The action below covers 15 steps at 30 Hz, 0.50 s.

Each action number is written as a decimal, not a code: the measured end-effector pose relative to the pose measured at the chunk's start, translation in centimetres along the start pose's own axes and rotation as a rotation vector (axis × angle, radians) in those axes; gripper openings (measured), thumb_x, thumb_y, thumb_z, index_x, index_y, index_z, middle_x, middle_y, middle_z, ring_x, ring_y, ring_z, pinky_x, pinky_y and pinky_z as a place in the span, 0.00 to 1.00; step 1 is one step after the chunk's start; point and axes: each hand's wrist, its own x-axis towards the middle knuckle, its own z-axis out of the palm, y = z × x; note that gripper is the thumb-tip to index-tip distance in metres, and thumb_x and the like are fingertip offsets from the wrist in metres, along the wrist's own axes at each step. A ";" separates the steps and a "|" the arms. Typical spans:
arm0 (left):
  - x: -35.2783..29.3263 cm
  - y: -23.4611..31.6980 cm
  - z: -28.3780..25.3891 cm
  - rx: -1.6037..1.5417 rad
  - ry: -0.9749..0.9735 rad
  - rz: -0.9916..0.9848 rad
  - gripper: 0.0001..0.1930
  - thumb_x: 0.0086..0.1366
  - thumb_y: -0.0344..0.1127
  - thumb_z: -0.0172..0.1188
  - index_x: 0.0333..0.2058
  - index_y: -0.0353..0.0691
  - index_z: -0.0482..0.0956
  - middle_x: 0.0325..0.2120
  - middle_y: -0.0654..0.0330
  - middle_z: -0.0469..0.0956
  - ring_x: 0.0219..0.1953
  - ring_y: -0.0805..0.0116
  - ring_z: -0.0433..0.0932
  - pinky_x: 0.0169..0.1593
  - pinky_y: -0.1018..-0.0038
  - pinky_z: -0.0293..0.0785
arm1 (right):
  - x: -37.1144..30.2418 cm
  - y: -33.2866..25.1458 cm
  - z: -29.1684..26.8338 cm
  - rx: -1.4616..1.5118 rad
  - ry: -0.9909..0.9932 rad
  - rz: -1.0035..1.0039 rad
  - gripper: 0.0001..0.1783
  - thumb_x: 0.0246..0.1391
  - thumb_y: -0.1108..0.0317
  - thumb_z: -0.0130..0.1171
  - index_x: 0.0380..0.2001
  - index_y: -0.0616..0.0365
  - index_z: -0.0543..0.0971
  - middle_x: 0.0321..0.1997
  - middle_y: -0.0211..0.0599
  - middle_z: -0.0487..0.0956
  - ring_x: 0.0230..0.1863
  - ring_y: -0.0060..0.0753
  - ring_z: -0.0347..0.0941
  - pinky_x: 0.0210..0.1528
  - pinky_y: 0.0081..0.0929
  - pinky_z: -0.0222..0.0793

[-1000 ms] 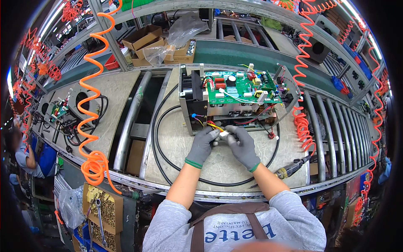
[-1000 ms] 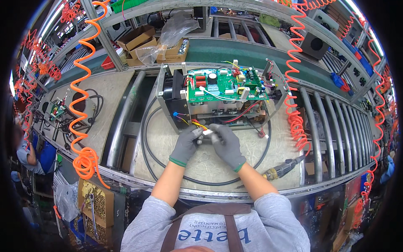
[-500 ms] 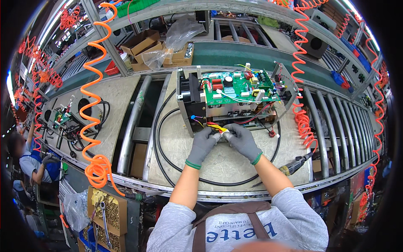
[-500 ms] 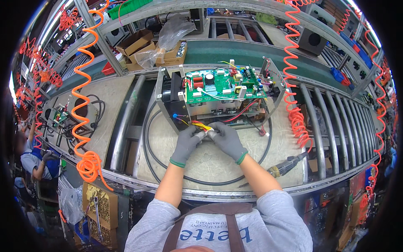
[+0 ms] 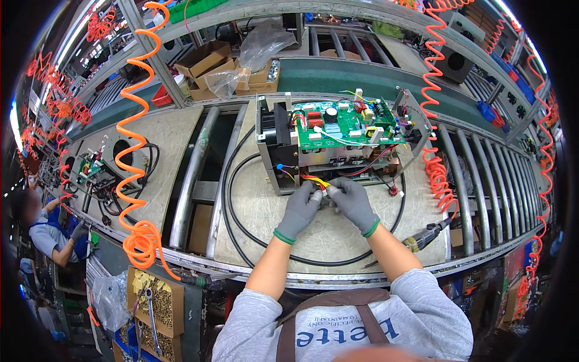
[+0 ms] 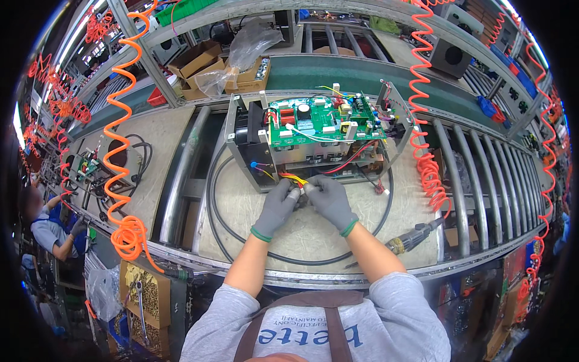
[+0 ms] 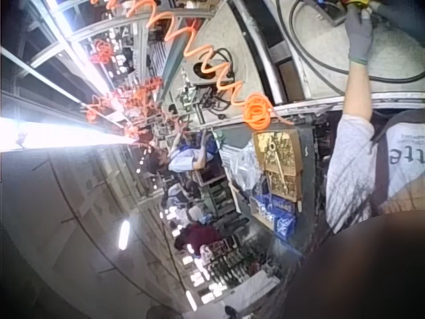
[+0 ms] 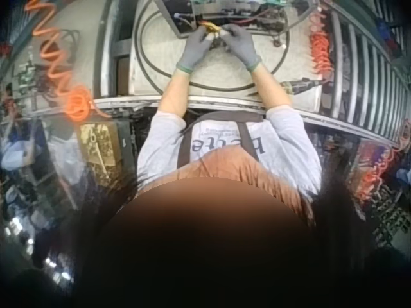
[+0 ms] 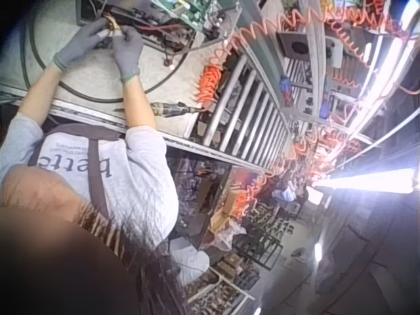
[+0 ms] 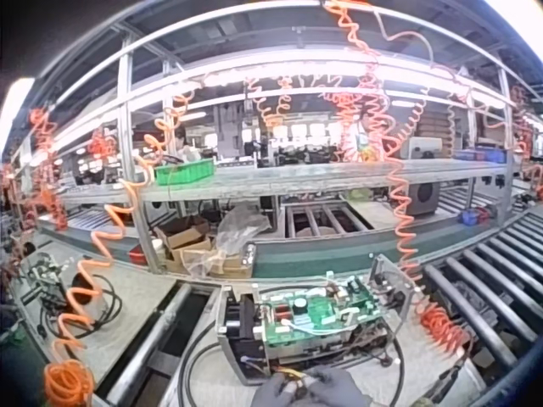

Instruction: The person is assembling an electronic inverter unit on a production line.

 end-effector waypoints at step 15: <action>0.4 0.5 -0.2 -0.096 0.092 -0.034 0.12 0.62 0.35 0.61 0.40 0.33 0.79 0.29 0.62 0.78 0.30 0.77 0.75 0.35 0.78 0.72 | 0.5 0.5 1.8 0.720 0.070 0.183 0.16 0.61 0.64 0.54 0.46 0.66 0.73 0.33 0.36 0.79 0.28 0.21 0.76 0.26 0.17 0.75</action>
